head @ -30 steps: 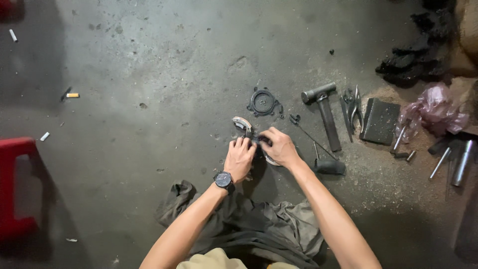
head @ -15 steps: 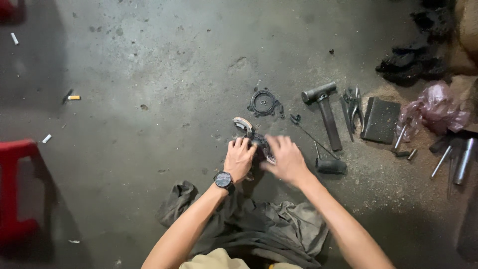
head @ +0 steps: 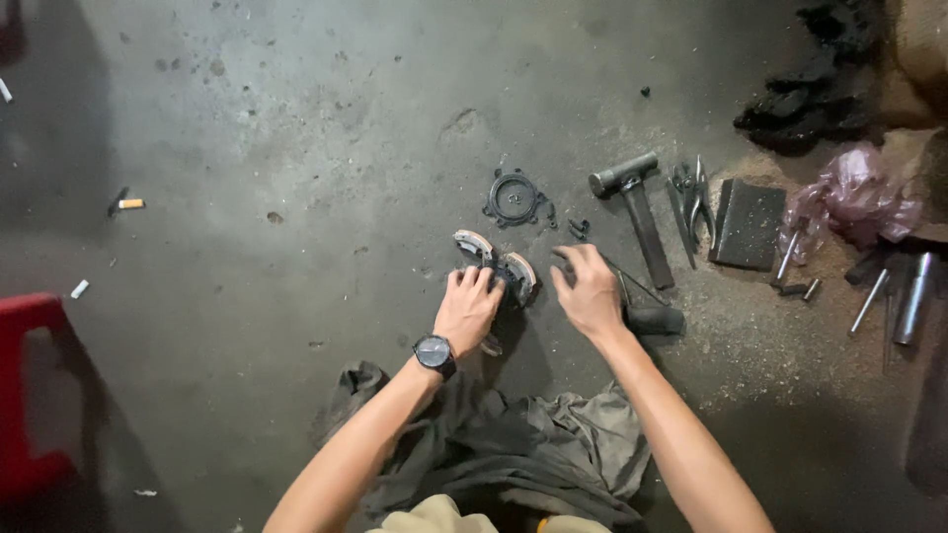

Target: Disassembling and inspecting centrifugal clutch components of a motorcycle engine.

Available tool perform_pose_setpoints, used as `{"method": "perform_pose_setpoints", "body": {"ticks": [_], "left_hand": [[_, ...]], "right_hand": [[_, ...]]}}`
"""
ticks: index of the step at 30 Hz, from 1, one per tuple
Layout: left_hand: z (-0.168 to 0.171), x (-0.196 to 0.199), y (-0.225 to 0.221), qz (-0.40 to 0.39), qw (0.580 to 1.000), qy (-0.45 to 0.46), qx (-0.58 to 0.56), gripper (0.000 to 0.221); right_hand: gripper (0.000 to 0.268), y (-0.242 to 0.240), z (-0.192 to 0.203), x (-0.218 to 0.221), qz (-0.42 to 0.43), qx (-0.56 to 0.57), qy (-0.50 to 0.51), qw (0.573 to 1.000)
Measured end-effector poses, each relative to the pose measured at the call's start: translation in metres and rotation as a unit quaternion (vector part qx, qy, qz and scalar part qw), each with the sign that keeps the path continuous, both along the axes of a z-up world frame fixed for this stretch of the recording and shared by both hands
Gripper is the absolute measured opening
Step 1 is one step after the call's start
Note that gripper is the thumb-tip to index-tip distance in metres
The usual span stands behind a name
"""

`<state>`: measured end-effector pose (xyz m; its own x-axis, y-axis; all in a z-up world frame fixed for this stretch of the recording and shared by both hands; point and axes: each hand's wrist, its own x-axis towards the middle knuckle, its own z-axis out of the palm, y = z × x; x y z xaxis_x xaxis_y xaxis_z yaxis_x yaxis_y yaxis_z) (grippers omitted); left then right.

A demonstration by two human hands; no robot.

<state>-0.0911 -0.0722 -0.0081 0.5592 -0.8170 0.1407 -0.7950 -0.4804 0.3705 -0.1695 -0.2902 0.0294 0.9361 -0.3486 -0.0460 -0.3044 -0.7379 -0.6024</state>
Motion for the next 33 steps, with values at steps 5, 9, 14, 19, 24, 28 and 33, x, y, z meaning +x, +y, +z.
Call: {"method": "perform_pose_setpoints", "body": {"ticks": [5, 9, 14, 19, 24, 28, 33], "left_hand": [[0.002, 0.002, -0.002, -0.034, 0.998, -0.001, 0.047, 0.038], [0.003, 0.002, -0.003, -0.025, 0.998, 0.026, 0.053, 0.031], [-0.001, -0.001, -0.001, -0.022, 0.998, 0.018, 0.064, 0.018], [0.0, 0.001, -0.002, -0.02, 0.998, 0.012, 0.058, 0.023], [0.0, -0.001, -0.001, -0.016, 1.0, -0.007, 0.019, 0.033], [-0.002, -0.001, -0.002, -0.018, 0.999, 0.011, 0.047, 0.029], [0.003, -0.001, -0.002, -0.008, 0.999, 0.012, 0.032, 0.036]], "right_hand": [[0.049, 0.033, 0.021, 0.023, 0.186, -0.121, 0.016, 0.975], [0.042, 0.028, 0.009, 0.025, 0.126, -0.113, 0.044, 0.984], [0.034, 0.034, -0.008, 0.032, 0.228, -0.151, -0.025, 0.962], [0.033, 0.029, -0.01, 0.03, 0.178, -0.131, 0.005, 0.975], [0.036, 0.028, -0.014, 0.029, 0.176, -0.097, -0.011, 0.98], [0.032, 0.031, -0.02, 0.031, 0.193, -0.122, -0.004, 0.973], [0.032, 0.033, -0.016, 0.033, 0.169, -0.1, -0.012, 0.98]]}}
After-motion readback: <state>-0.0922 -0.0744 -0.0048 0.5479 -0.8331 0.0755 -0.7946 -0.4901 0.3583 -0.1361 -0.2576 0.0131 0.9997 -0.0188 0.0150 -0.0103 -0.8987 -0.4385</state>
